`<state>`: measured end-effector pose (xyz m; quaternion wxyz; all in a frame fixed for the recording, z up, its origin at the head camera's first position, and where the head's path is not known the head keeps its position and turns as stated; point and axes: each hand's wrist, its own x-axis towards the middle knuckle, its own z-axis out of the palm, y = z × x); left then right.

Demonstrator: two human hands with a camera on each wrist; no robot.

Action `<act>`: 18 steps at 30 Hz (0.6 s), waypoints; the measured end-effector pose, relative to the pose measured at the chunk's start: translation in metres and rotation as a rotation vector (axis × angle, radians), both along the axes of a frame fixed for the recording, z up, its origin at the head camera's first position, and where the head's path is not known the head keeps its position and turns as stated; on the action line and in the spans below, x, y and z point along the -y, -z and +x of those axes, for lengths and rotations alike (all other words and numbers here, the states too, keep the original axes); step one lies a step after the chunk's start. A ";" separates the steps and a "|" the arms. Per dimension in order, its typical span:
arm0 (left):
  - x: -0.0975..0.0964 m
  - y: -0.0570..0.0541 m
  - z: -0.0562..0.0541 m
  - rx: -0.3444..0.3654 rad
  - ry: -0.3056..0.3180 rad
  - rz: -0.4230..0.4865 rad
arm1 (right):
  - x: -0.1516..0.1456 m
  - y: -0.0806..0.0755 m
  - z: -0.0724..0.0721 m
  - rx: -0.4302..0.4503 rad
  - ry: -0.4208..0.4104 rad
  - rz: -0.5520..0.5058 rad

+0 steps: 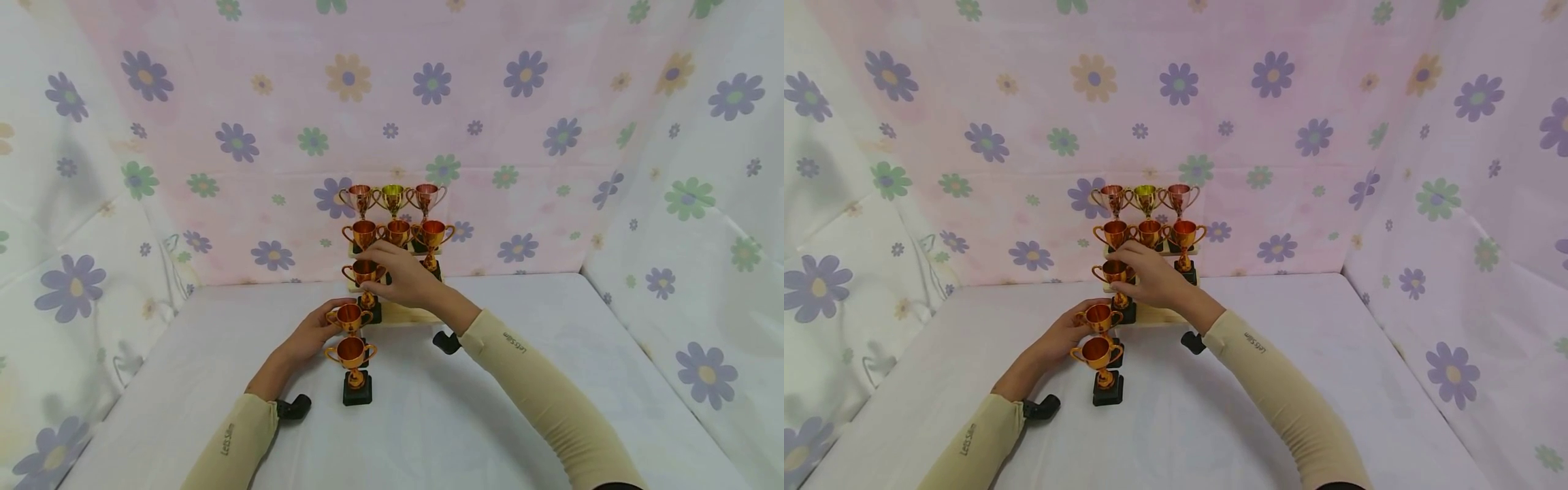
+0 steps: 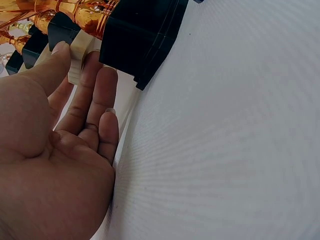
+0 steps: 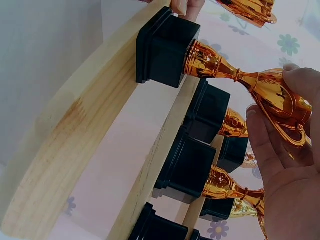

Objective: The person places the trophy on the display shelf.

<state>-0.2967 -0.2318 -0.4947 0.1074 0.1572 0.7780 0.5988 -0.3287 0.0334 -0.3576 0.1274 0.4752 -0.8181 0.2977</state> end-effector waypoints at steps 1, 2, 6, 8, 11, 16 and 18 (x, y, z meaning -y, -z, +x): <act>0.000 0.000 0.000 0.000 0.001 0.001 | 0.000 0.000 0.000 0.001 0.001 -0.002; 0.000 0.000 0.000 0.001 0.001 0.002 | 0.001 0.000 0.000 0.002 0.003 -0.004; 0.000 0.001 -0.001 0.006 0.000 0.003 | 0.002 0.001 0.000 0.006 0.009 -0.001; 0.001 0.002 -0.001 0.004 0.001 0.001 | 0.002 0.001 0.000 0.008 0.015 0.001; 0.001 0.002 -0.001 0.002 -0.004 -0.002 | 0.003 0.002 -0.001 0.012 0.022 0.002; 0.001 0.002 -0.001 0.009 0.004 0.017 | 0.004 0.004 -0.002 0.005 0.025 0.001; 0.001 0.002 -0.001 0.008 0.003 0.017 | 0.004 0.005 -0.002 -0.002 0.025 -0.003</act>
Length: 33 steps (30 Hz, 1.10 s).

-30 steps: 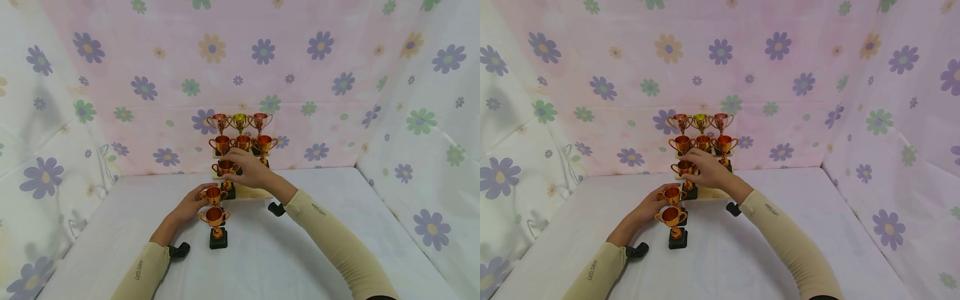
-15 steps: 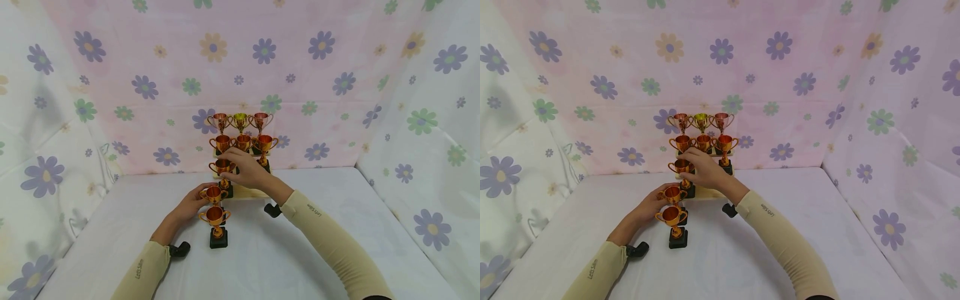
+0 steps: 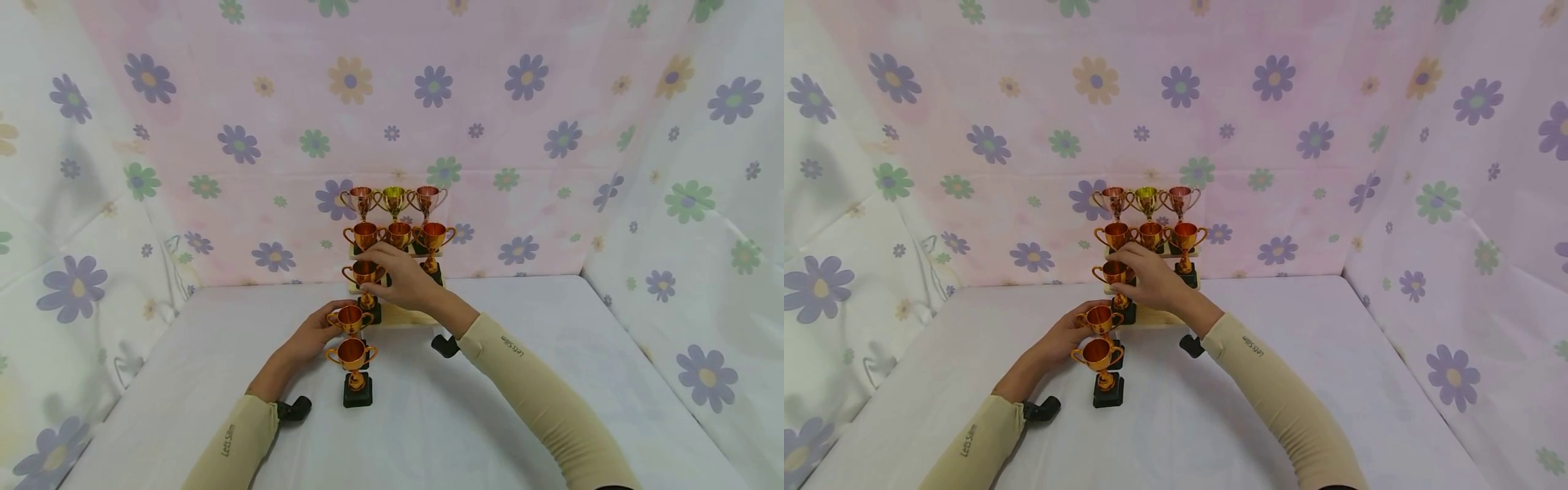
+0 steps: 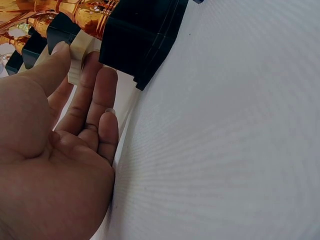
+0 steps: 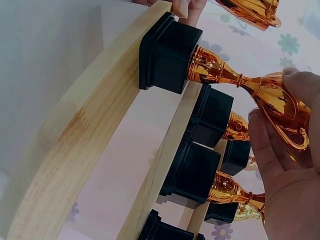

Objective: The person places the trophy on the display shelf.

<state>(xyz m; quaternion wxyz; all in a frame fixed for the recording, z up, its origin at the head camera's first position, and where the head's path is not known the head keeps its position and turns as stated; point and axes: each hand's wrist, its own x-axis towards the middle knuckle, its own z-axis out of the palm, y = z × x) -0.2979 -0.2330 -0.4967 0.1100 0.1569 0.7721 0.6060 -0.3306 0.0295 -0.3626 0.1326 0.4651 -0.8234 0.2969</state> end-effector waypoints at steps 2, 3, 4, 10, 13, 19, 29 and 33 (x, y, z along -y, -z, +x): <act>0.000 0.000 0.000 0.000 -0.004 -0.004 | 0.000 0.001 0.000 -0.006 -0.002 -0.009; 0.000 0.000 0.000 -0.001 -0.008 -0.010 | 0.000 0.001 0.000 -0.008 -0.003 -0.014; 0.000 0.000 0.000 -0.002 -0.012 -0.014 | 0.000 0.002 0.000 -0.011 -0.004 -0.018; 0.000 0.001 -0.001 -0.002 -0.007 -0.021 | 0.001 0.003 0.001 -0.026 -0.015 -0.045; 0.001 0.000 -0.001 -0.007 0.002 -0.020 | 0.000 0.004 0.002 -0.039 -0.023 -0.060; 0.001 -0.001 0.001 -0.012 0.003 -0.025 | -0.002 0.005 0.003 -0.058 -0.041 -0.085; 0.000 -0.002 0.001 -0.015 -0.011 -0.033 | -0.009 0.003 0.011 -0.139 -0.069 -0.151; 0.000 -0.002 0.003 -0.025 -0.011 -0.044 | -0.011 0.004 0.020 -0.149 -0.078 -0.201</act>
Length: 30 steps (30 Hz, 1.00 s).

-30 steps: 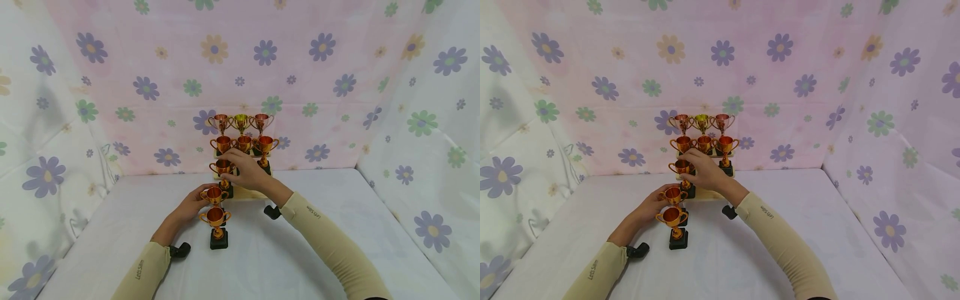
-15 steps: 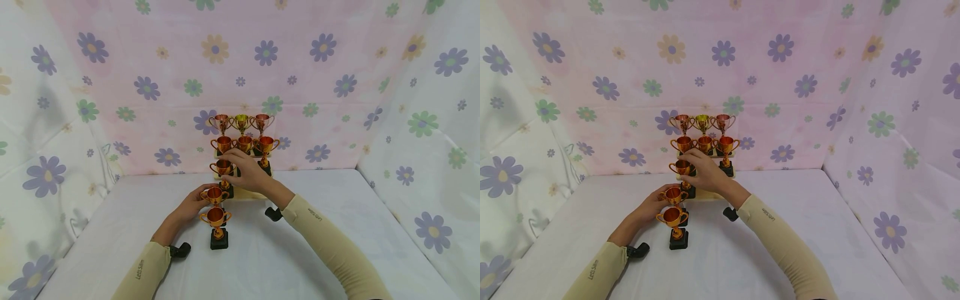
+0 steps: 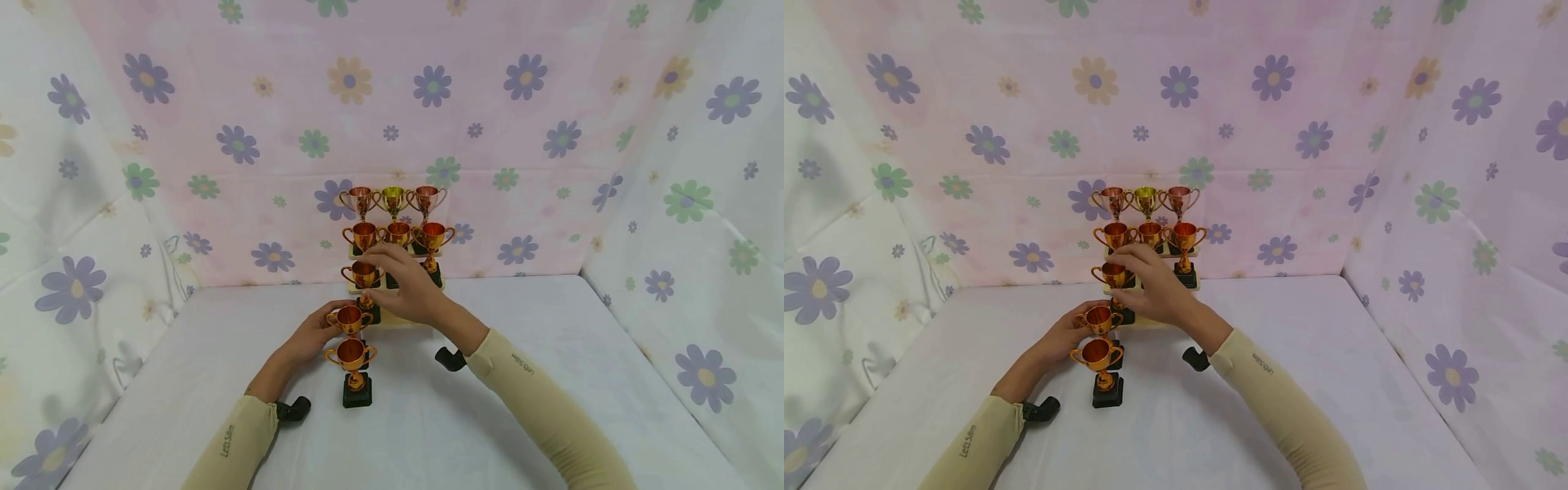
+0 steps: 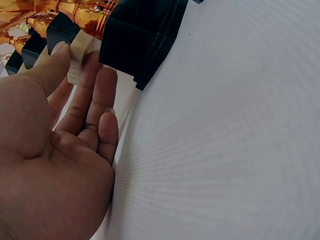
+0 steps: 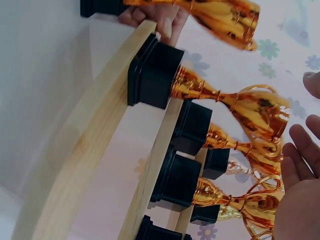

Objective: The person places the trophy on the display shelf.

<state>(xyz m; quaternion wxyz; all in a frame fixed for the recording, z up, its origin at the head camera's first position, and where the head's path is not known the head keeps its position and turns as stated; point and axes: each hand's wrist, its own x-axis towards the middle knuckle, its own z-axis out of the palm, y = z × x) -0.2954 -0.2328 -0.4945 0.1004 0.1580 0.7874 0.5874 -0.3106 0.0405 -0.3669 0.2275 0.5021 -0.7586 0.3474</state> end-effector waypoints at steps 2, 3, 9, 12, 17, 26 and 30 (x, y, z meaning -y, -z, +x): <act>0.000 0.000 0.000 -0.001 -0.001 -0.004 | 0.000 0.001 0.004 -0.013 -0.007 -0.022; 0.000 0.000 0.001 0.000 -0.001 -0.004 | -0.001 0.002 0.005 -0.021 -0.007 -0.032; 0.001 0.000 0.001 0.009 0.003 0.012 | -0.004 0.008 0.017 -0.027 0.001 -0.046; 0.000 0.000 0.001 0.013 0.009 0.010 | -0.005 0.012 0.022 -0.012 -0.020 -0.048; -0.001 -0.001 0.001 0.011 0.010 0.008 | -0.005 0.020 0.027 -0.006 -0.071 -0.055; -0.001 -0.002 0.002 -0.003 -0.004 -0.009 | 0.002 0.037 0.028 0.053 -0.155 -0.068; -0.002 -0.003 0.003 -0.009 -0.020 -0.027 | 0.007 0.044 0.027 0.071 -0.187 -0.040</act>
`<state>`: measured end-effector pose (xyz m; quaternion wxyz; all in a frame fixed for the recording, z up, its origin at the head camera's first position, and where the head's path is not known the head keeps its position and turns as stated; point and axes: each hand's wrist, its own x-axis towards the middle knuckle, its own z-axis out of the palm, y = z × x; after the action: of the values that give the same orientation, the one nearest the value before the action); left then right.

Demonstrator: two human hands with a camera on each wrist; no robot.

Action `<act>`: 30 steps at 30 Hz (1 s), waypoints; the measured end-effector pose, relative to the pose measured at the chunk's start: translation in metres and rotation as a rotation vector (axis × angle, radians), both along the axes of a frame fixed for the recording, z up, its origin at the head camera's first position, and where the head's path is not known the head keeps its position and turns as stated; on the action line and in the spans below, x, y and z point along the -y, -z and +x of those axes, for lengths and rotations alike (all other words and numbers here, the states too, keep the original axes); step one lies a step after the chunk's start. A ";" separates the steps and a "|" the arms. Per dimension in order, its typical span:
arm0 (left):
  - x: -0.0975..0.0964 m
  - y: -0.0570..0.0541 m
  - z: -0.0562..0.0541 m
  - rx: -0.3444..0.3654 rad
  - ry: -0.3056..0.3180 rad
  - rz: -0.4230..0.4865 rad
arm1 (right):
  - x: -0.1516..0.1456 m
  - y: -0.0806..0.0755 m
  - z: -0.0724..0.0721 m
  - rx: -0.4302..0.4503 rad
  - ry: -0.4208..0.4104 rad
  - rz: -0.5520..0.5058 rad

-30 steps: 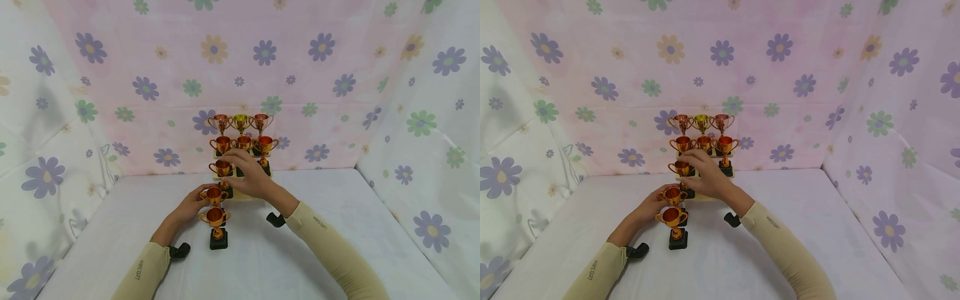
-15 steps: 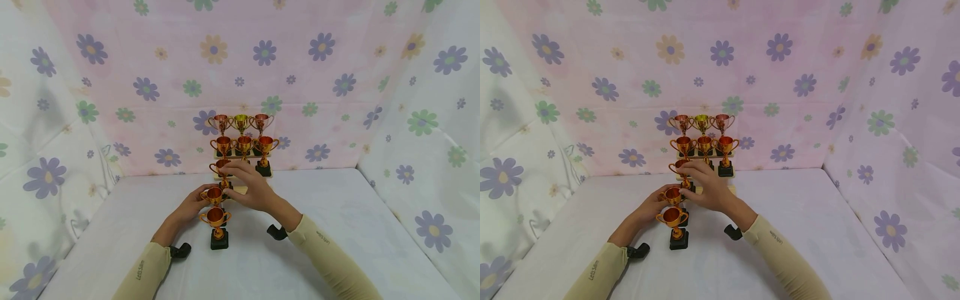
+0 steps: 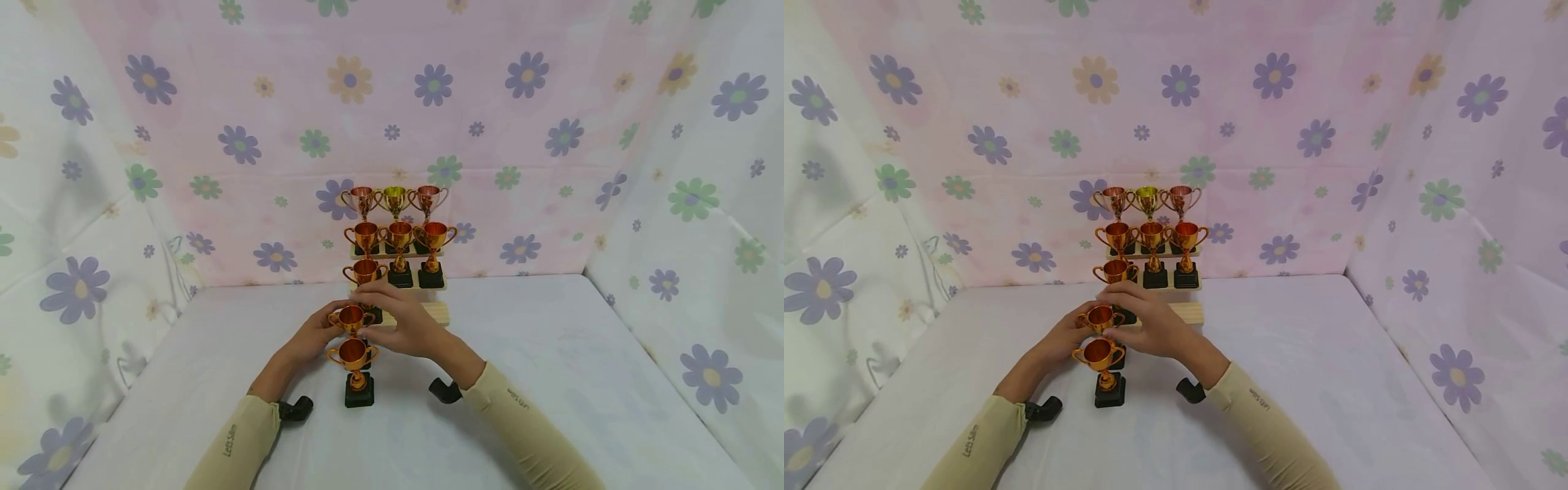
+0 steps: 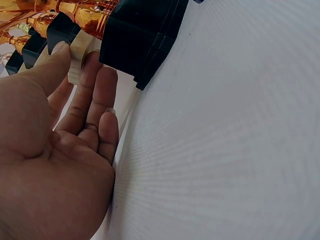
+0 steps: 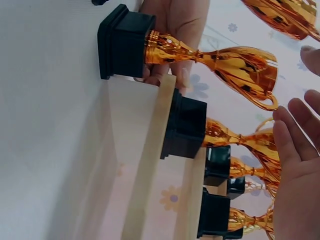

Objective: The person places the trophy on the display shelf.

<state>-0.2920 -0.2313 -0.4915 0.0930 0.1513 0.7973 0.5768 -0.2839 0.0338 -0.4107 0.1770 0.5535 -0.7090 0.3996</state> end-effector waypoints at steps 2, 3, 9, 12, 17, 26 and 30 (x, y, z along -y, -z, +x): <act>0.000 0.000 0.000 0.006 -0.006 -0.002 | 0.002 0.002 -0.001 0.005 -0.004 0.021; 0.000 0.000 0.000 0.012 -0.009 -0.002 | 0.003 0.003 -0.001 0.004 -0.001 0.032; 0.000 0.000 0.001 0.023 -0.016 -0.024 | 0.007 0.008 -0.002 0.014 0.043 0.098; 0.001 0.000 0.001 0.019 -0.019 -0.026 | 0.009 0.010 -0.002 0.008 0.067 0.131; 0.001 0.000 0.001 0.019 -0.020 -0.031 | 0.013 0.015 -0.001 0.019 0.084 0.158; 0.003 0.002 -0.001 0.012 -0.008 -0.018 | 0.017 0.023 0.001 0.092 0.116 0.187; 0.002 0.001 -0.001 0.013 -0.002 0.001 | 0.017 0.023 0.002 0.134 0.121 0.191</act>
<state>-0.2926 -0.2332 -0.4927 0.0976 0.1469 0.7966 0.5781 -0.2823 0.0168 -0.4340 0.0995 0.4962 -0.7862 0.3547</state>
